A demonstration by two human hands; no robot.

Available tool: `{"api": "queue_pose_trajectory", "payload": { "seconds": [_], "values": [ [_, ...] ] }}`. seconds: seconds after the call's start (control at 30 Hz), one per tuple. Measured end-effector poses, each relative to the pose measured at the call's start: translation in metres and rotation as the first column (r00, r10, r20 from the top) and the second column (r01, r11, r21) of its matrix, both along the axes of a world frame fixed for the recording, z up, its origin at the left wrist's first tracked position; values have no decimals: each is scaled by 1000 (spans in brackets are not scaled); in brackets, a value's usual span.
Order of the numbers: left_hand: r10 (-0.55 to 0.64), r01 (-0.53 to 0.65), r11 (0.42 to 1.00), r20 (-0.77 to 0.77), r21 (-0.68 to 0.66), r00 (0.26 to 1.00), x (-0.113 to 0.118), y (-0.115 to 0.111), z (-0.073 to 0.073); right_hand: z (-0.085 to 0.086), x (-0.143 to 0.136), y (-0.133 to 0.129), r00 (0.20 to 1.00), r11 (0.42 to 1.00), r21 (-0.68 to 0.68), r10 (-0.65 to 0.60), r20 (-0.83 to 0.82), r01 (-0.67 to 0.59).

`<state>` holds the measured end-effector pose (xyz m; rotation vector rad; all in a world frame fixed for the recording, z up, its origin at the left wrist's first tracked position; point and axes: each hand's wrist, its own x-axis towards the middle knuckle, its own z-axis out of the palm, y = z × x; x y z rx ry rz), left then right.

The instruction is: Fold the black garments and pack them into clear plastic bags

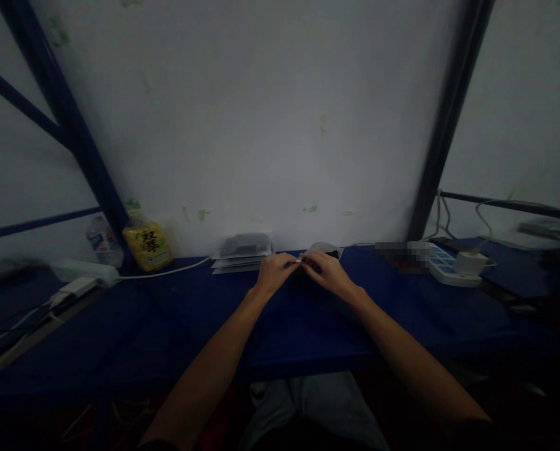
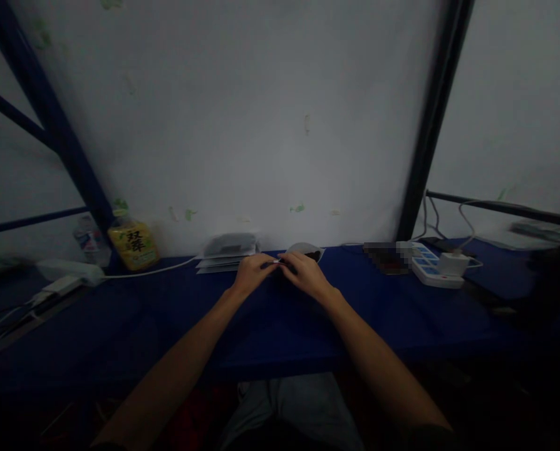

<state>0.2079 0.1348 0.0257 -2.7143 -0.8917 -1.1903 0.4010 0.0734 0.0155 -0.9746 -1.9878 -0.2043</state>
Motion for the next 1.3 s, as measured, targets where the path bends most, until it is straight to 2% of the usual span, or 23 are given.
{"api": "queue_pose_trajectory", "payload": {
  "seconds": [0.07,0.23,0.37,0.57,0.73,1.0,1.3],
  "values": [
    [-25,25,1000,9,-16,1000,3,-3,1,0,-2,0,1000,1000,15,10,25,-10],
    [-150,155,983,61,-95,987,7,-8,5,3,-1,-1,998,998,22,-53,45,52],
    [-142,152,986,125,-71,982,9,-12,6,8,1,-5,993,993,77,-95,67,89],
    [-189,195,980,127,-35,974,8,-16,9,21,-1,-12,992,986,119,-119,39,113],
    [-141,166,980,195,-114,971,2,-13,12,32,5,-1,981,980,92,-181,71,174],
    [29,4,991,244,-134,969,-6,4,10,36,26,31,964,974,9,-225,143,226],
    [100,-51,983,276,-178,956,-18,13,14,32,44,39,873,900,67,-435,221,431]
  ]
}}
